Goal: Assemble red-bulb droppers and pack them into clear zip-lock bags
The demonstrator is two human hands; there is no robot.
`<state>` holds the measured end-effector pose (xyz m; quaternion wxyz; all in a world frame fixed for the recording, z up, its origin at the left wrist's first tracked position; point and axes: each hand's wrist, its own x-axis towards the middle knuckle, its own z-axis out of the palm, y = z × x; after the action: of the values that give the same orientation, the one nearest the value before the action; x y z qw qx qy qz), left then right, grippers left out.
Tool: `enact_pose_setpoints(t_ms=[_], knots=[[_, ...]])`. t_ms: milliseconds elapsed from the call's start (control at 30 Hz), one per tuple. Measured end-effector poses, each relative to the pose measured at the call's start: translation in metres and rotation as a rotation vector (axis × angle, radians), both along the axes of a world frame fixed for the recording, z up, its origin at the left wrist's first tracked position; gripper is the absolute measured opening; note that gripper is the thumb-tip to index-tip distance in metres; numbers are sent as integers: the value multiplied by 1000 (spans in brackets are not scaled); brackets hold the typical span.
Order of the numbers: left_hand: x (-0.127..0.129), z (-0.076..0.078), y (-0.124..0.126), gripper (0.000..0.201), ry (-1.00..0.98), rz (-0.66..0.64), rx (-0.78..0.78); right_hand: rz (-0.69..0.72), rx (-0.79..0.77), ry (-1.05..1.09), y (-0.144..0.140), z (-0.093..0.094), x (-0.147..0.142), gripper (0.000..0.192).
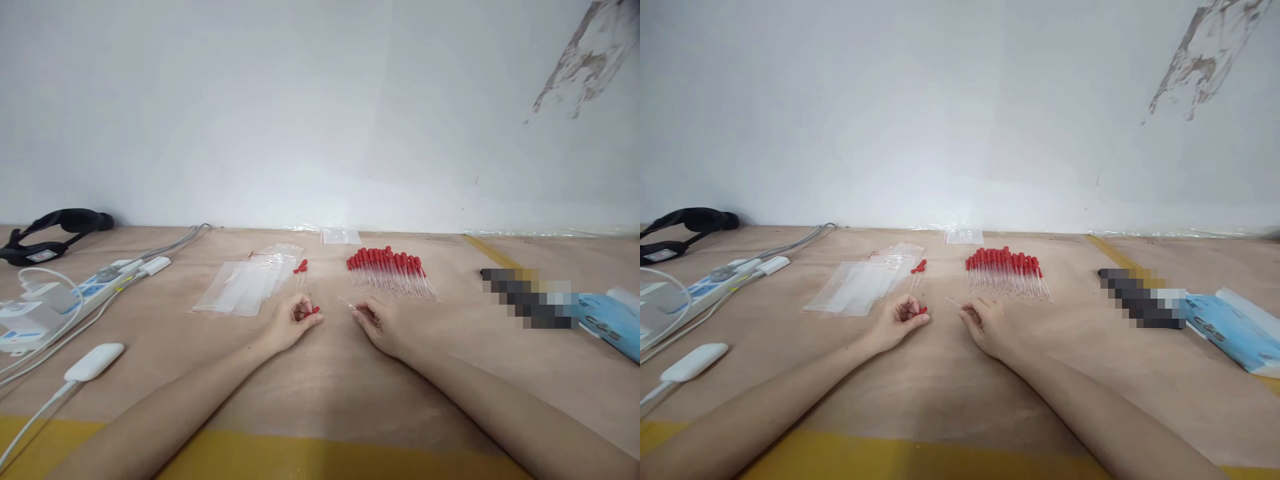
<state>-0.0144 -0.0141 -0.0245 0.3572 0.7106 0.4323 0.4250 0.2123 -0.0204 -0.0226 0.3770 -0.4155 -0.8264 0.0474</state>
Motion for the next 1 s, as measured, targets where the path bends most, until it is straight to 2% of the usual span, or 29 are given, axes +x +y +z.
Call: enact_pose_setpoints(t_ms=[133, 333, 567, 800, 1000], knots=[[1, 1, -2, 23, 32, -2, 51, 55, 61, -8, 1, -7, -10, 13], [2, -2, -2, 25, 10, -30, 7, 109, 120, -52, 3, -12, -15, 16], [1, 2, -5, 20, 150, -6, 7, 164, 104, -107, 1, -9, -12, 16], [-1, 7, -11, 19, 255, -117, 40, 244, 62, -176, 5, 0, -3, 17], [1, 8, -15, 20, 353, -88, 89, 192, 130, -243, 2, 5, -5, 18]])
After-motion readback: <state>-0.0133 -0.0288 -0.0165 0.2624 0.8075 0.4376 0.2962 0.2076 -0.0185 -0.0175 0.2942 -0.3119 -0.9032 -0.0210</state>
